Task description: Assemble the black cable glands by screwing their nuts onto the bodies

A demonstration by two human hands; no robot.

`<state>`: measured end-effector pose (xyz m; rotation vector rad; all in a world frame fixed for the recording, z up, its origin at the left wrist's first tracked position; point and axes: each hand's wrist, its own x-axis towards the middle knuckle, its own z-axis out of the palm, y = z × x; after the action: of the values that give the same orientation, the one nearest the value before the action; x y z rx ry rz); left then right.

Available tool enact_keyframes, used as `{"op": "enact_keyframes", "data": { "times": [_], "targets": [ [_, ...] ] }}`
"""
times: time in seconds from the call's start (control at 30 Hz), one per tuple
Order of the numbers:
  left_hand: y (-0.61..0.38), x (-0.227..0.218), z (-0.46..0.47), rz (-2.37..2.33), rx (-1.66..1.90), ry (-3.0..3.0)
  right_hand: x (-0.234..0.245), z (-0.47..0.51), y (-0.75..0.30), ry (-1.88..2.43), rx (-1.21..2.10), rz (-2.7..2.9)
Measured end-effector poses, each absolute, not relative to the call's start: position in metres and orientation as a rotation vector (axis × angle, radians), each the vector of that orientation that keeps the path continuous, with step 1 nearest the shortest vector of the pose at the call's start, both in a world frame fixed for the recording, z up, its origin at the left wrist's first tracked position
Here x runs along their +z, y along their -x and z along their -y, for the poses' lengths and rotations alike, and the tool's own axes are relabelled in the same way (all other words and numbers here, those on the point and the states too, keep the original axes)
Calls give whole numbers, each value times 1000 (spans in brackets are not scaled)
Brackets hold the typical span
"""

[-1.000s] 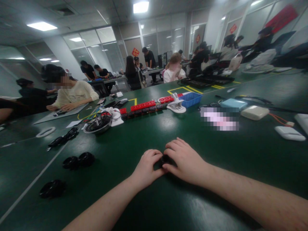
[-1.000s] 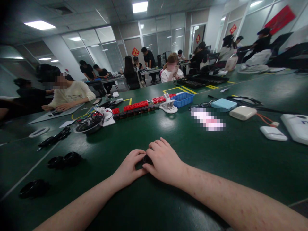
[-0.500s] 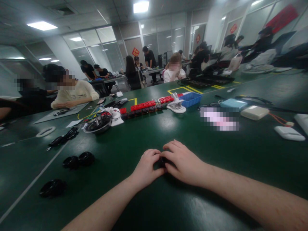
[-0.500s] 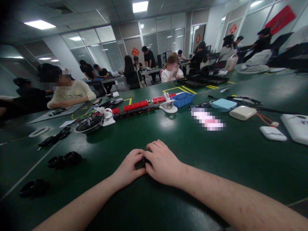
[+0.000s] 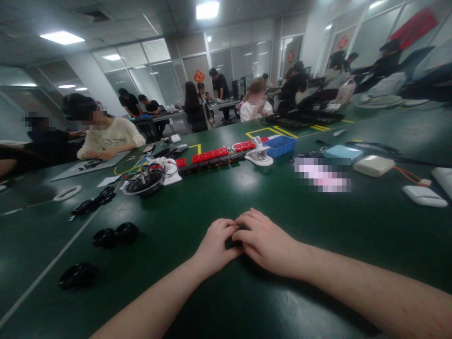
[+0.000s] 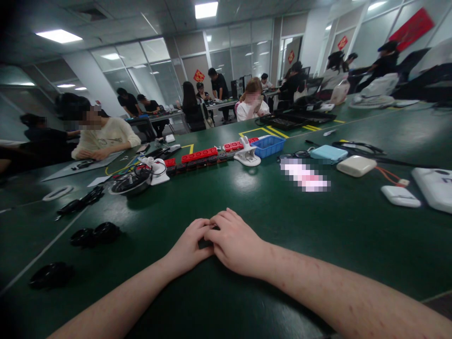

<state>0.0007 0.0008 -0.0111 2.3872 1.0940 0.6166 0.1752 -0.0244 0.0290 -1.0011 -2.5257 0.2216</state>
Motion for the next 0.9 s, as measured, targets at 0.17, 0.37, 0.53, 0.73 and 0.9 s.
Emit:
{"op": "enact_keyframes", "data": {
  "times": [0.17, 0.37, 0.53, 0.73, 0.9],
  "targets": [
    [-1, -11, -1, -1096, 598, -2401, 31, 25, -176, 986, 252, 2534],
    [-1, -12, -1, -1094, 607, -2405, 35, 27, -176, 988, 285, 2508],
    [0, -12, -1, -1098, 596, -2402, 33, 26, -176, 1027, 219, 2511],
    [0, -10, 0, -1112, 594, -2410, 34, 22, -178, 1157, 132, 2502],
    [1, -13, 0, -1113, 601, -2431, 37, 21, -178, 1220, 83, 2491]
  ]
}}
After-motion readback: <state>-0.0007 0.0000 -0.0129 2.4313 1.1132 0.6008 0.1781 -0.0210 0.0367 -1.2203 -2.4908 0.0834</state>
